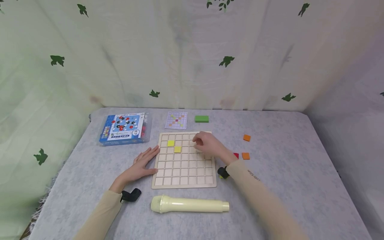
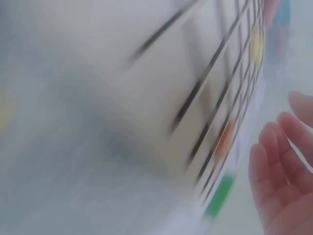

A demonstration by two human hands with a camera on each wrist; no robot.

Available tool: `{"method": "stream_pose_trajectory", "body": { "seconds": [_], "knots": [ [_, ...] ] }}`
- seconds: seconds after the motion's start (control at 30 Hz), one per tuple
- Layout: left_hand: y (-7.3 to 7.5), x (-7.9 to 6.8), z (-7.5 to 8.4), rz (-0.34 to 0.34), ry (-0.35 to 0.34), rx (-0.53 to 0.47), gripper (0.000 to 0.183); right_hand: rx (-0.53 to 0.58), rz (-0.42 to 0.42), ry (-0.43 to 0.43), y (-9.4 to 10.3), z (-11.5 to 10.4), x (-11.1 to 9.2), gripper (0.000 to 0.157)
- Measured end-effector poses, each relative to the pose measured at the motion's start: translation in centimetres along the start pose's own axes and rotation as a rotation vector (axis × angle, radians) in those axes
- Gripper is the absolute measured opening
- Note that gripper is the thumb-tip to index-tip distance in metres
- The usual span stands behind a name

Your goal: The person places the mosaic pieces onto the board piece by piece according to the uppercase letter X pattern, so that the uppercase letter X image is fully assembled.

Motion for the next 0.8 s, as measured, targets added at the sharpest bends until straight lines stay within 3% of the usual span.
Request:
{"method": "stream_pose_trajectory", "body": {
  "seconds": [0.27,0.43,0.6,0.8],
  "knots": [
    [0.0,-0.1,0.1,0.019,-0.046,-0.004,0.081,0.028,0.091,-0.145,3.7,7.4,-7.7,0.022],
    [-0.1,-0.1,0.1,0.022,-0.049,-0.007,0.081,0.012,0.076,-0.192,4.8,10.2,-11.4,0.023],
    [-0.1,0.0,0.3,0.001,-0.004,-0.001,0.080,-0.059,0.051,-0.179,4.8,11.2,-12.8,0.024],
    [0.0,0.0,0.2,-0.001,-0.002,-0.003,0.080,-0.089,0.072,-0.177,4.8,10.5,-11.8,0.022]
  ]
}}
Point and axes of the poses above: each hand's wrist, its own x-axis towards the middle knuckle, its own y-axis out of the back of the hand, z = x × y, the point moved 1 cm from there along x, towards the middle knuckle, and after that the axes turned 5 degrees about -x, right-handed, at the moved point
